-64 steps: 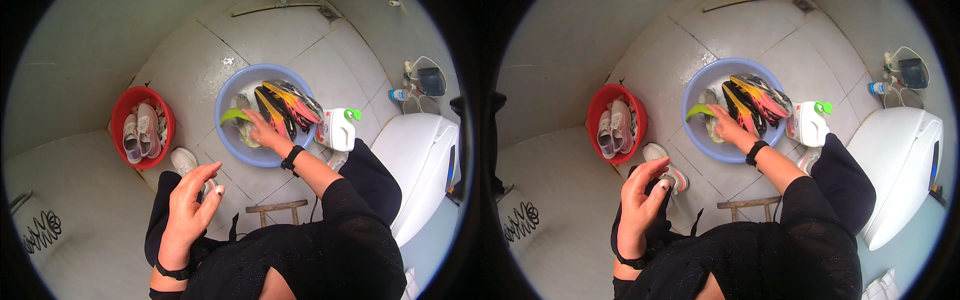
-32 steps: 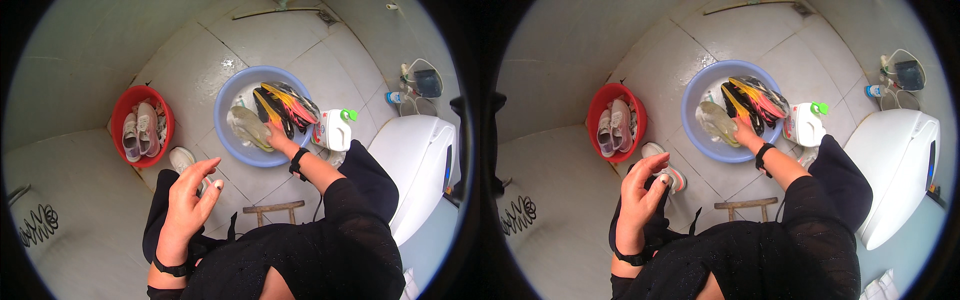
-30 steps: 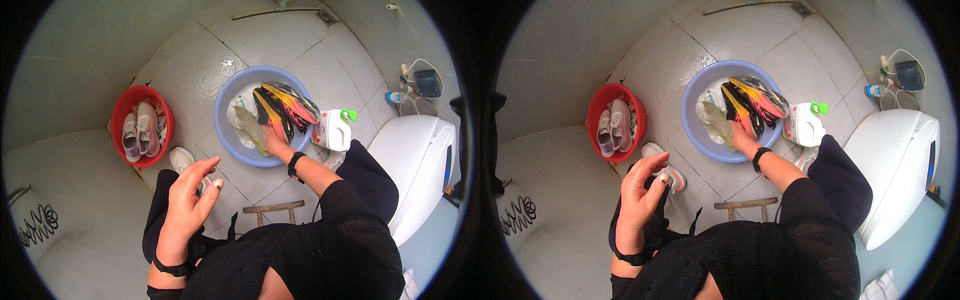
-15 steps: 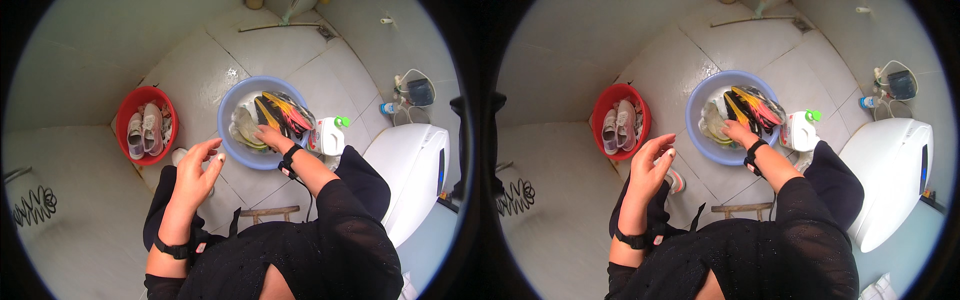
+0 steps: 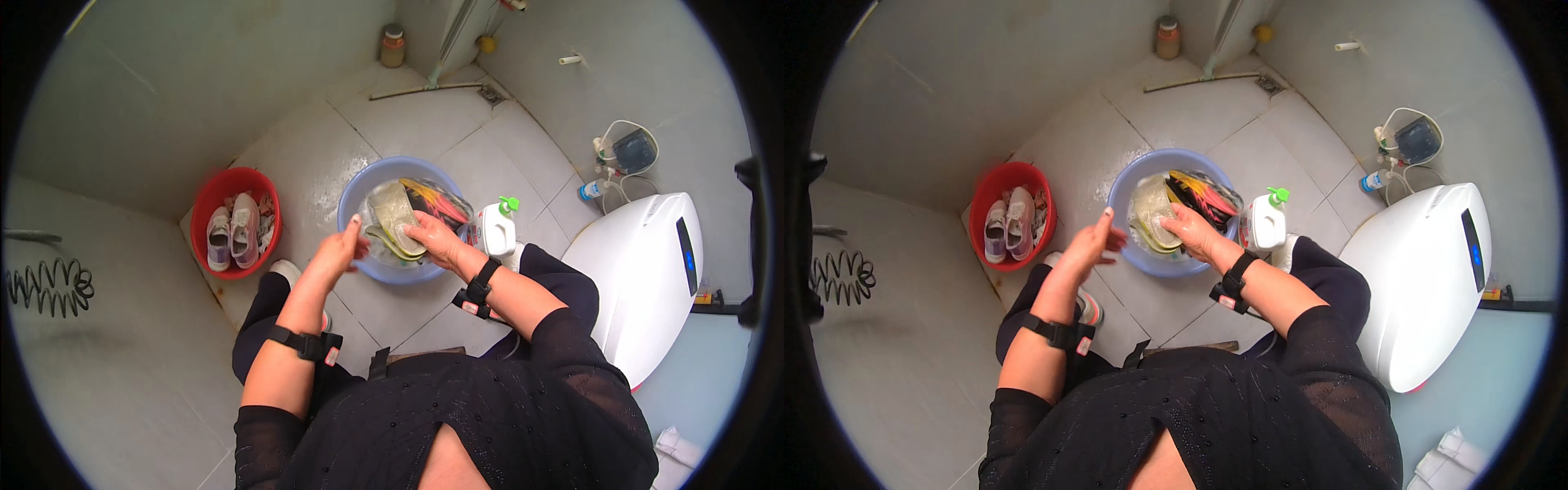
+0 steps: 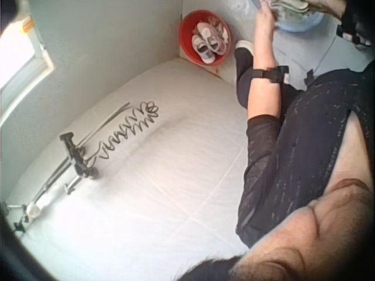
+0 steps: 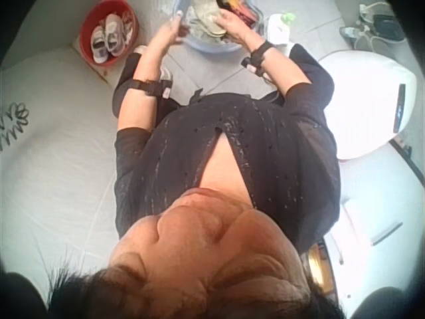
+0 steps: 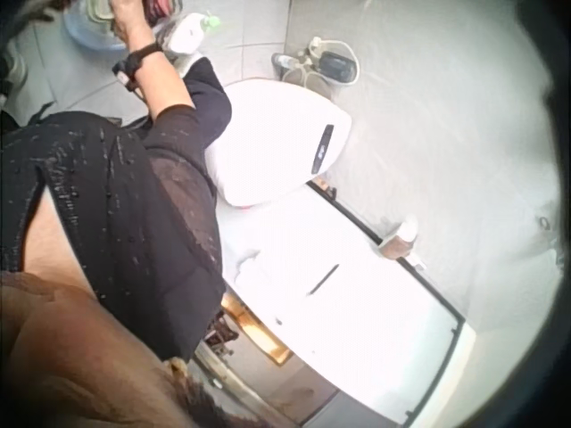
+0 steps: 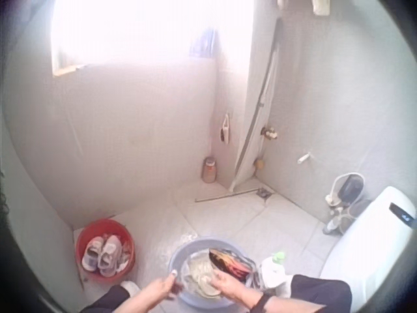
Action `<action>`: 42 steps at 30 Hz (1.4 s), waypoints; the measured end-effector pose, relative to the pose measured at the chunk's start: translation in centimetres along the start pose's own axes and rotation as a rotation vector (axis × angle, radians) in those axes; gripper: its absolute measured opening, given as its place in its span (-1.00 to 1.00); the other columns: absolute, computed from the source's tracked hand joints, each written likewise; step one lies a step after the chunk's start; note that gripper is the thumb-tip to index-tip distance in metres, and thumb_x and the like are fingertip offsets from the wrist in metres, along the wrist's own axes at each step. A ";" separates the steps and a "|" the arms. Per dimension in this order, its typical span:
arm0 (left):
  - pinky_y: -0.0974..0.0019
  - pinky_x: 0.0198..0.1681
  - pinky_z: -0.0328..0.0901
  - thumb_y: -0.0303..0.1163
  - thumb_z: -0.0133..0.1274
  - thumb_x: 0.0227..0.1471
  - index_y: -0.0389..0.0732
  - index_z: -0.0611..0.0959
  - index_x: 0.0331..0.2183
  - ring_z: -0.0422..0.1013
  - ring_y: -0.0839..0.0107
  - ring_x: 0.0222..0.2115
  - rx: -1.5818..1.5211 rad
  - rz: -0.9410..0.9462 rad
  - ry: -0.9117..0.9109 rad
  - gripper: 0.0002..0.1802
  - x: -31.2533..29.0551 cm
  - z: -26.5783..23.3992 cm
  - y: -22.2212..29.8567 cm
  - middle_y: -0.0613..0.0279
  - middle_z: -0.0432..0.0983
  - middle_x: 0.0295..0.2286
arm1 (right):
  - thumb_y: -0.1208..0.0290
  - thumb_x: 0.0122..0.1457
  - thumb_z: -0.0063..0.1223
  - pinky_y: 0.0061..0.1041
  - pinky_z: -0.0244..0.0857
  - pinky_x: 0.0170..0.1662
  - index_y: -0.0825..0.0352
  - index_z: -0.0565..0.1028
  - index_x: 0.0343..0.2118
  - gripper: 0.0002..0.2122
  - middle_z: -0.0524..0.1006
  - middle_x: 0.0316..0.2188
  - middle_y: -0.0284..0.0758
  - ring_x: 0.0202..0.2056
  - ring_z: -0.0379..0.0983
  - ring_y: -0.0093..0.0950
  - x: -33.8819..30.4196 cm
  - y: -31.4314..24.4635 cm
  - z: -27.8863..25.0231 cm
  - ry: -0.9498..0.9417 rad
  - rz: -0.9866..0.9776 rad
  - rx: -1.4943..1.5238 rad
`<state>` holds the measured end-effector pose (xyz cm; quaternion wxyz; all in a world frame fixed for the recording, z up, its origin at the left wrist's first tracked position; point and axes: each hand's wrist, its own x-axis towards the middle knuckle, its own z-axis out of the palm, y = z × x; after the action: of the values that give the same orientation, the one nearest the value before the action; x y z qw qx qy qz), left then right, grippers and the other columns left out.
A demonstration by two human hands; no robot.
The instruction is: The person washes a pair of black and yellow sneakers and their insoles in a blue basin of soapy water. They scrub the shoes and insoles with a brush, rinse them, and place them back in the basin.
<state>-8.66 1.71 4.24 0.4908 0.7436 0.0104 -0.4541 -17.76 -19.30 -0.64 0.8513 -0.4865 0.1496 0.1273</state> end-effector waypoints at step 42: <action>-0.01 0.07 0.26 -0.23 -0.08 0.18 -0.27 0.38 0.04 0.37 0.08 -0.03 -1.026 0.137 -0.291 -0.54 2.3 9.5 0.5 0.01 0.42 -0.05 | 0.26 0.09 0.05 -0.28 0.31 -0.24 0.42 0.44 -0.32 -0.72 0.53 -0.38 -0.07 -0.32 0.49 -0.23 -6.5 0.6 -1.4 0.415 -0.245 -0.675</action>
<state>-13.35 -6.57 2.04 0.8158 0.3368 0.1142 -0.4560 -24.14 -20.65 0.67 0.6044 -0.7680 0.2090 -0.0338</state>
